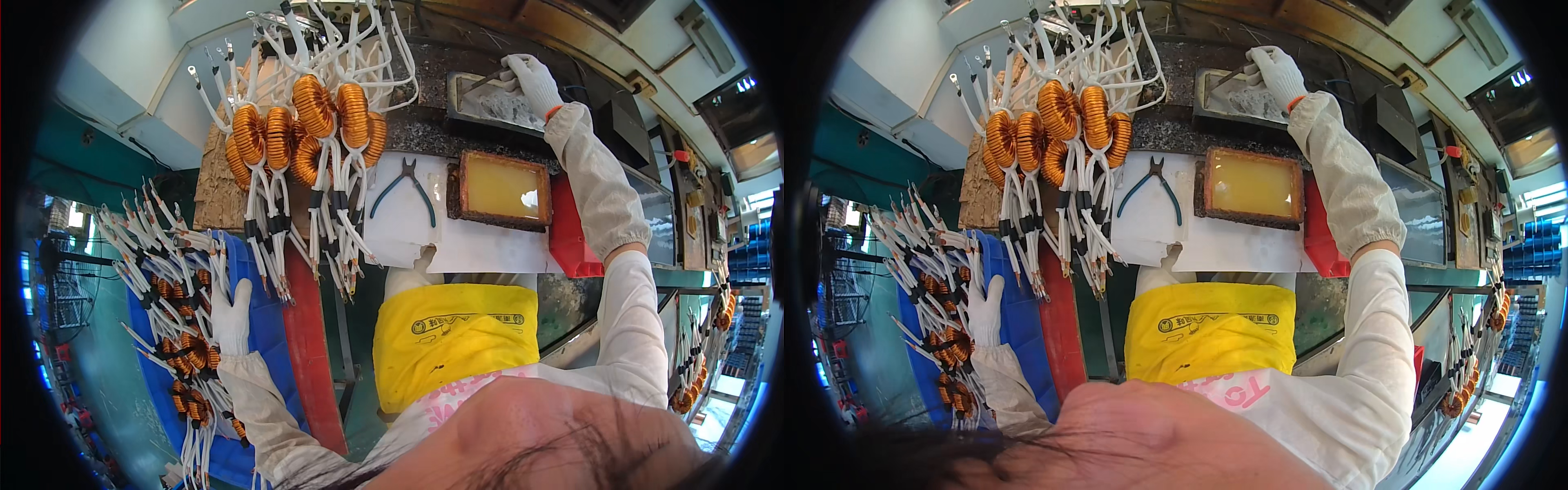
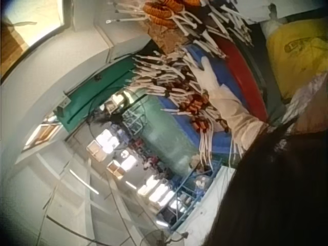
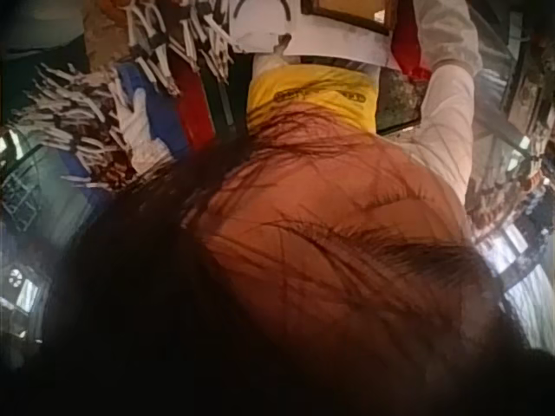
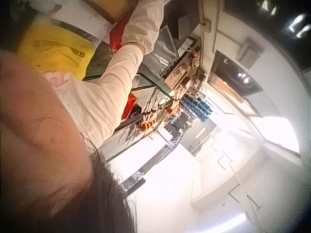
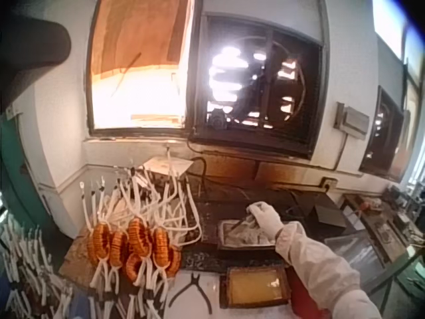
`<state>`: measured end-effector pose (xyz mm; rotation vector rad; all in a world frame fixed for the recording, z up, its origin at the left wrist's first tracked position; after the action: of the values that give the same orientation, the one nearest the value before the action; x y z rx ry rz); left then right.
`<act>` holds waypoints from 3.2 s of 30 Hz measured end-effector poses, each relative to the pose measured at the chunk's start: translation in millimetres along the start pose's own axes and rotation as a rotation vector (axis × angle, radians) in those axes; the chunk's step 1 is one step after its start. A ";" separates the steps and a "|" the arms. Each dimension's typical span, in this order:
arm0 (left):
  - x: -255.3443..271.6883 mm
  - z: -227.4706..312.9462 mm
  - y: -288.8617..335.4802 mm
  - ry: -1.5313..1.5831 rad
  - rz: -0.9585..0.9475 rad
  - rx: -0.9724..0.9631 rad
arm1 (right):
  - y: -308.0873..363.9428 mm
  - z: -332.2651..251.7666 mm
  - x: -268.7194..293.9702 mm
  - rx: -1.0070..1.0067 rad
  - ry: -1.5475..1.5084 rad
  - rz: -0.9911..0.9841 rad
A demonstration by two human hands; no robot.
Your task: Tinning the ends of wires on toroidal inductors using a solder pot.
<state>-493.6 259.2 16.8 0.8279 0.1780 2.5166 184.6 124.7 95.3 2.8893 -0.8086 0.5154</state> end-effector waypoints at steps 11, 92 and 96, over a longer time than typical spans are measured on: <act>-1.8 1.9 -0.5 -0.002 0.000 -0.003 | 12.9 21.2 31.5 -0.058 0.009 0.104; -4.1 -4.3 -4.7 -0.012 -0.050 -0.006 | 30.5 101.6 101.6 0.028 -0.472 0.211; -2.3 0.1 -1.4 0.012 -0.037 -0.004 | 69.9 120.0 152.4 -0.020 -0.492 0.344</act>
<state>-491.4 259.4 15.3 0.8006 0.1905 2.4873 305.9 -30.9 35.7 2.8995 -1.3759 -0.2010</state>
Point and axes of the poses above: each hand's wrist, its own y-axis away from the middle knuckle, its own x-axis out of the back of the hand, z = x × y, the point moved 9 cm from there along -y, towards the middle knuckle, and after that the axes turned 14 degrees about -z, right-handed, at the moved point
